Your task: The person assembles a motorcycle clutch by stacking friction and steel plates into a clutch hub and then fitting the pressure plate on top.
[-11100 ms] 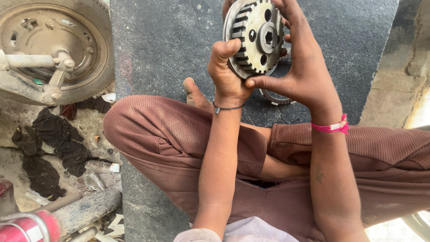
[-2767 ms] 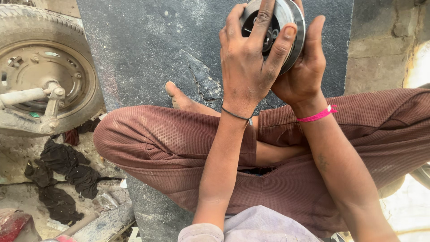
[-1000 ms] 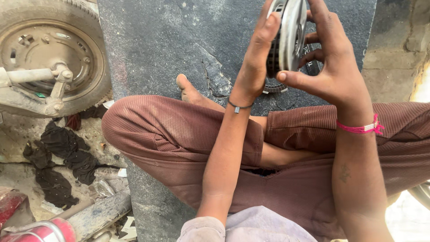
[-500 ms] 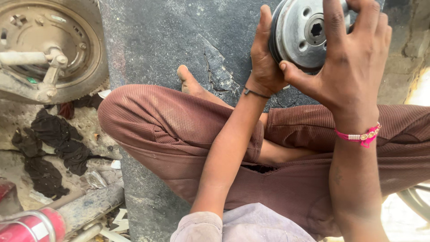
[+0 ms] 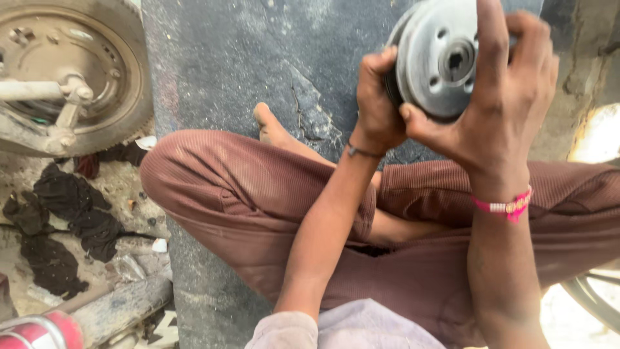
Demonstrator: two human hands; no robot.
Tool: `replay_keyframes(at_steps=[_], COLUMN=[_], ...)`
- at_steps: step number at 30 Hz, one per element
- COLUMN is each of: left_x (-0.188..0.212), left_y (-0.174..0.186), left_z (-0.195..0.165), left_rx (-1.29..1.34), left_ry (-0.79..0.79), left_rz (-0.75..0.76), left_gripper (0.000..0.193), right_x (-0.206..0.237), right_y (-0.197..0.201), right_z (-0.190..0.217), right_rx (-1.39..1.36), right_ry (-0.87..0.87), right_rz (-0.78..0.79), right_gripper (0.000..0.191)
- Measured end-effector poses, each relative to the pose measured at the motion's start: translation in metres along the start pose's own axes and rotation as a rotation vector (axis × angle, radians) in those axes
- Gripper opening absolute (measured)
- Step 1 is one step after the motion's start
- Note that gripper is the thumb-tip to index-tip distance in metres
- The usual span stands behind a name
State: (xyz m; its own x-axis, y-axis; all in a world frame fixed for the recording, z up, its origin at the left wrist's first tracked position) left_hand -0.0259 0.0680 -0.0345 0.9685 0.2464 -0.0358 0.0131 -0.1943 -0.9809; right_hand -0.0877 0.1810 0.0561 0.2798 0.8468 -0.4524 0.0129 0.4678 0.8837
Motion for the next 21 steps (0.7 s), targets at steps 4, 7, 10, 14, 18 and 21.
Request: replay_keyframes(at_steps=[4,7,10,14,18,21], left_x=[-0.004,-0.001,-0.005,-0.001,0.001,0.000], left_y=[0.007,0.007,0.001,-0.006,-0.009,-0.012], left_z=[0.000,0.001,-0.007,-0.014,-0.018,-0.017], left_rx=[-0.023,-0.056,-0.280,-0.701,-1.047,-1.134], left_ry=[-0.041,-0.052,-0.029,-0.055,-0.108,-0.131], left_rz=[0.010,-0.036,-0.028,-0.124,-0.179,-0.209], left_gripper=[0.060,0.060,0.060,0.079,0.072,0.070], right_x=[0.000,0.001,0.000,-0.001,0.000,0.001], right_y=[-0.002,-0.004,-0.006,-0.011,-0.021,-0.021], right_z=[-0.002,-0.003,-0.007,-0.012,-0.019,-0.019], right_rx=[-0.083,-0.176,-0.335,-0.633,-0.928,-1.071], right_ry=[-0.009,-0.038,-0.073,-0.028,-0.153,-0.154], right_rz=[-0.034,-0.002,0.035,0.081,0.098,0.058], right_gripper=[0.100,0.100,0.097,0.104,0.111,0.106])
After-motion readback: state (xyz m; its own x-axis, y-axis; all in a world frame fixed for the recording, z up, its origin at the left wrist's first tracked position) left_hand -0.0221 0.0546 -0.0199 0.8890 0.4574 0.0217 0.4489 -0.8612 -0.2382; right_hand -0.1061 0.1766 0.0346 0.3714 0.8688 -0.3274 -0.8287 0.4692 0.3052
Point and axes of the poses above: each hand's wrist, its own x-axis away from the middle knuckle, its own y-axis out of the back of the hand, z = x × y, the point moved 3 cm from there along -x, towards the middle knuckle, and after that the axes turned 8 degrees about y, right-handed, at the moved point
